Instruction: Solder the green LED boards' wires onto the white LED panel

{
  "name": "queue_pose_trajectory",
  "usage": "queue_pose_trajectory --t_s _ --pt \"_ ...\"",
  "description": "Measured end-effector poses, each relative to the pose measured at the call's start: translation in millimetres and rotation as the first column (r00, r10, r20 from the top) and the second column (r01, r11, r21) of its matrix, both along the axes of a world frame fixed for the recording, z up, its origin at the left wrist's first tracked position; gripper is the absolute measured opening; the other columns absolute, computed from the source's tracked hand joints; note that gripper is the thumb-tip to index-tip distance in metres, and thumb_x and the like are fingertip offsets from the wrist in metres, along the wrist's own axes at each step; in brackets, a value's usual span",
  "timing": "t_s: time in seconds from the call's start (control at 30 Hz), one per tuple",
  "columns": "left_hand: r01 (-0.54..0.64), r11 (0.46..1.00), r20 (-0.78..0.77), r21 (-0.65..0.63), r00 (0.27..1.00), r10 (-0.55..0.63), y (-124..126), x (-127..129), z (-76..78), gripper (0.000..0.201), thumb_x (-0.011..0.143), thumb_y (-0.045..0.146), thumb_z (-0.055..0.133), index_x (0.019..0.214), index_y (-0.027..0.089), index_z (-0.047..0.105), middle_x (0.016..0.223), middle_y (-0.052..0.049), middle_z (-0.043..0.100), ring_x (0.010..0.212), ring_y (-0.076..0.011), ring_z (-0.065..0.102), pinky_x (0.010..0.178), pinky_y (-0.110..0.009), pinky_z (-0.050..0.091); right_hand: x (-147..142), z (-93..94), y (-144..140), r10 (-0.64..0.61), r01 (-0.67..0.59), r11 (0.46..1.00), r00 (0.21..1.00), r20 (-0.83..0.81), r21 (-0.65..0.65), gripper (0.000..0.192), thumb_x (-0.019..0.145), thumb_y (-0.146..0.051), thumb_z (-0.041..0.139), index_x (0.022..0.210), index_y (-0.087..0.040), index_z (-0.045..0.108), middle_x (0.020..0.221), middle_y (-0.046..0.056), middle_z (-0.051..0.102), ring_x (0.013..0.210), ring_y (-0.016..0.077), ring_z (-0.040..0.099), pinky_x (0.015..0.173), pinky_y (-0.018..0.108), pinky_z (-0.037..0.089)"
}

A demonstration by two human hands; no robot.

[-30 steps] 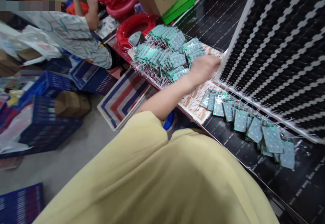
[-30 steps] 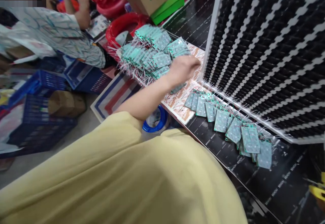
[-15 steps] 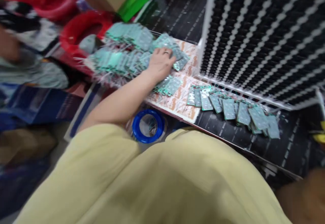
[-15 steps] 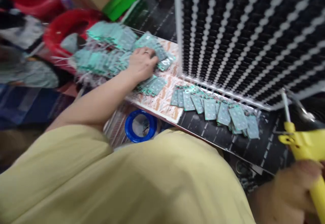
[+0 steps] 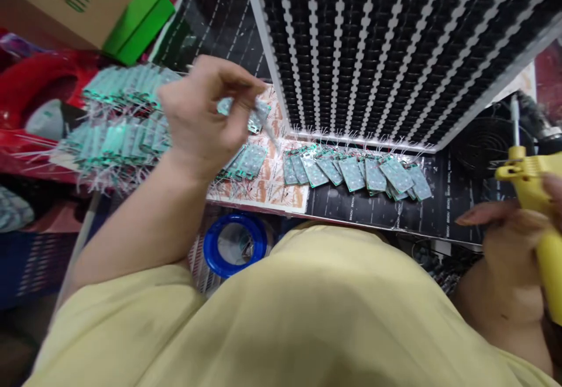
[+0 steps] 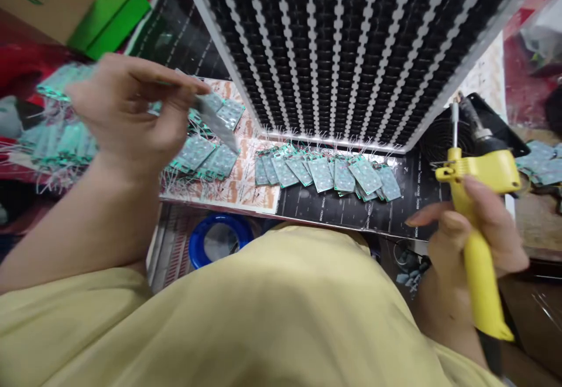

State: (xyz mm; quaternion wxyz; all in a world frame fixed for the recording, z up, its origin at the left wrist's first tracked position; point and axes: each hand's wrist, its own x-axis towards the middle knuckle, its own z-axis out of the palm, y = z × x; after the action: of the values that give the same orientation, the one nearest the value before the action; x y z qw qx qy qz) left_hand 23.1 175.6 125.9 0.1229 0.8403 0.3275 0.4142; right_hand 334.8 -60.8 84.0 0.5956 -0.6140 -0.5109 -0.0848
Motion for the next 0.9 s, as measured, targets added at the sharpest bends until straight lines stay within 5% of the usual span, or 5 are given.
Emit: queue_pose_trajectory --t_s 0.17,0.27,0.37,0.53,0.9 --pt "0.666 0.679 0.544 -0.309 0.709 -0.449 -53 105 -9.4 0.019 0.091 0.038 0.062 0.088 0.021 0.054 0.083 0.001 0.074 0.079 -0.0145 0.074 0.069 -0.029 0.061 -7 -12.0 28 0.238 -0.238 0.97 0.971 0.014 0.042 0.012 0.086 -0.022 0.071 0.095 -0.016 0.065 0.087 0.005 0.072 0.084 0.0215 0.072 0.074 0.03 0.061" --pt "0.811 0.484 0.71 -0.33 0.551 -0.439 -80 154 -21.4 0.025 0.089 0.044 0.062 0.088 0.022 0.05 0.085 0.003 0.074 0.079 -0.0142 0.075 0.071 -0.031 0.062 -11 -18.3 28 0.416 -0.425 0.905 0.895 -0.162 -0.024 0.026 0.087 -0.028 0.071 0.106 -0.018 0.056 0.109 0.01 0.07 0.096 0.0218 0.07 0.081 0.032 0.062" --pt "0.854 0.444 0.814 -0.271 0.449 -0.367 -97 181 -31.2 0.02 0.092 0.039 0.06 0.088 0.022 0.049 0.085 0.004 0.074 0.083 -0.0116 0.074 0.073 -0.026 0.061 -13 -21.2 20 0.324 -0.338 0.939 0.929 -0.179 -0.059 0.03 0.081 -0.022 0.076 0.103 -0.02 0.055 0.098 0.003 0.07 0.073 0.0134 0.07 0.066 0.02 0.06" --pt "0.73 0.493 0.721 -0.473 0.643 -0.26 -91 199 -37.4 0.034 0.081 0.05 0.069 0.083 0.018 0.057 0.081 0.002 0.07 0.074 -0.0087 0.068 0.065 -0.022 0.054 -4 -17.4 11 -0.029 0.042 0.995 0.99 0.141 -0.089 0.031 0.077 -0.026 0.08 0.093 -0.02 0.054 0.079 -0.004 0.061 0.056 0.0067 0.061 0.052 0.014 0.052" --pt "0.585 0.317 0.597 -0.746 0.799 -0.069 -84 224 -58.9 0.043 0.071 0.056 0.076 0.083 0.018 0.061 0.076 0.001 0.067 0.065 -0.0073 0.06 0.054 -0.02 0.045 16 -18.1 10 -0.14 0.17 0.983 0.935 0.325 -0.066 0.025 0.083 -0.027 0.076 0.09 -0.019 0.053 0.074 -0.004 0.062 0.051 0.0062 0.056 0.049 0.019 0.045"
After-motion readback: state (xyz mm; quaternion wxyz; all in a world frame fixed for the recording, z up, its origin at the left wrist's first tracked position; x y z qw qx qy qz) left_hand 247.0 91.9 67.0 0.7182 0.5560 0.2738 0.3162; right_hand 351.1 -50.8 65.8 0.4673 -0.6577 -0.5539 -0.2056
